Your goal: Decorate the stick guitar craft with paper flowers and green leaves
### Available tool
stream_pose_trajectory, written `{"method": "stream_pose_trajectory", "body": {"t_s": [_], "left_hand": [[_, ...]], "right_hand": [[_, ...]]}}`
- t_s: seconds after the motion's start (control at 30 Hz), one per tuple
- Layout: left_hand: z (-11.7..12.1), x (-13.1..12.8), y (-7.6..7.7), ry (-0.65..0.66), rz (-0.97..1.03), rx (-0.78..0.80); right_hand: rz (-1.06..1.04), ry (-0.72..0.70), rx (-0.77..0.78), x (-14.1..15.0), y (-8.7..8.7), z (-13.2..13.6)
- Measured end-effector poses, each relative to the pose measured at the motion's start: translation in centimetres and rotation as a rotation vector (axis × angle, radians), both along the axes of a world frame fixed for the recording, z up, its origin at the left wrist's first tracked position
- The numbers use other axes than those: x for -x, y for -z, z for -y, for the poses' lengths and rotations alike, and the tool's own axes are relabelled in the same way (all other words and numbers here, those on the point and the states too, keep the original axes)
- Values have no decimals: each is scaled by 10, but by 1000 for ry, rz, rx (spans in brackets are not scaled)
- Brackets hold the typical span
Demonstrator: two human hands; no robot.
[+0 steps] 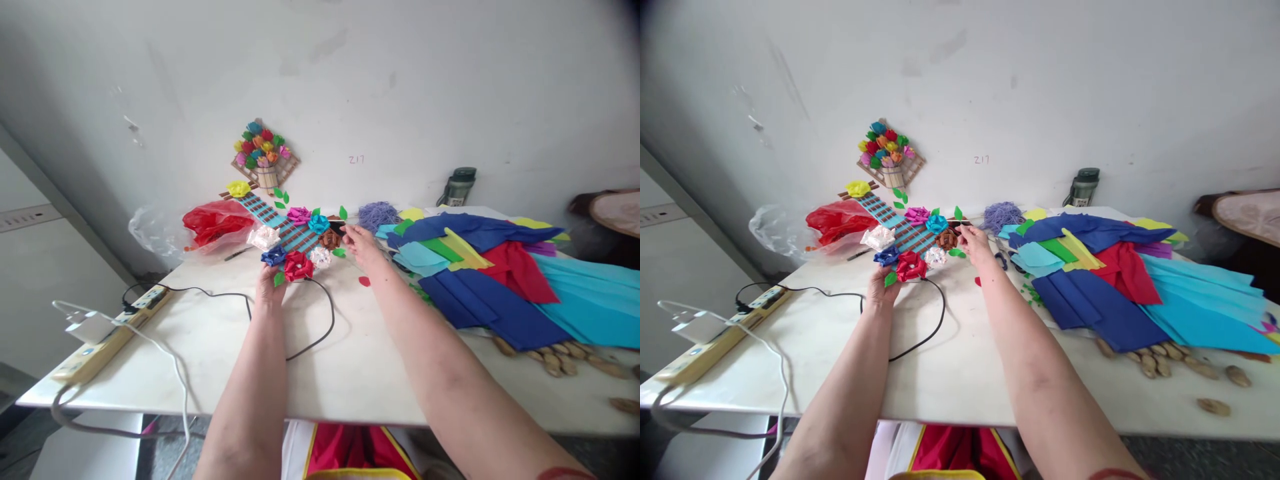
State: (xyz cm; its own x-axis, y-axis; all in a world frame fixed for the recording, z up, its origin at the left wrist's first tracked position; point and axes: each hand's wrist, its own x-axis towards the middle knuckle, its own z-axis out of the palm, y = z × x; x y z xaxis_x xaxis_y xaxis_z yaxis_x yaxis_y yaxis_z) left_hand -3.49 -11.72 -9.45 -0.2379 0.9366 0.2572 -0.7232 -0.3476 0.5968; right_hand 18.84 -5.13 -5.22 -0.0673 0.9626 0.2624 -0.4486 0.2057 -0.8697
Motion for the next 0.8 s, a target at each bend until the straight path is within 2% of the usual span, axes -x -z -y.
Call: {"method": "stream_pose_trajectory", "body": {"t_s": [0.17, 0.3, 0.53, 0.67, 0.8], "left_hand": [[3, -6, -3, 22, -37, 7], [4, -10, -3, 56, -71, 5], [3, -14, 3, 95, -143, 36], [6, -15, 2, 131, -154, 58], [10, -17, -1, 153, -162, 54]], "right_hand": [[46, -3, -58, -4, -18, 4], [92, -42, -82, 3, -32, 14], [187, -55, -132, 34, -36, 23], [325, 42, -229, 49, -32, 22], [616, 242, -450, 58, -31, 26]]}}
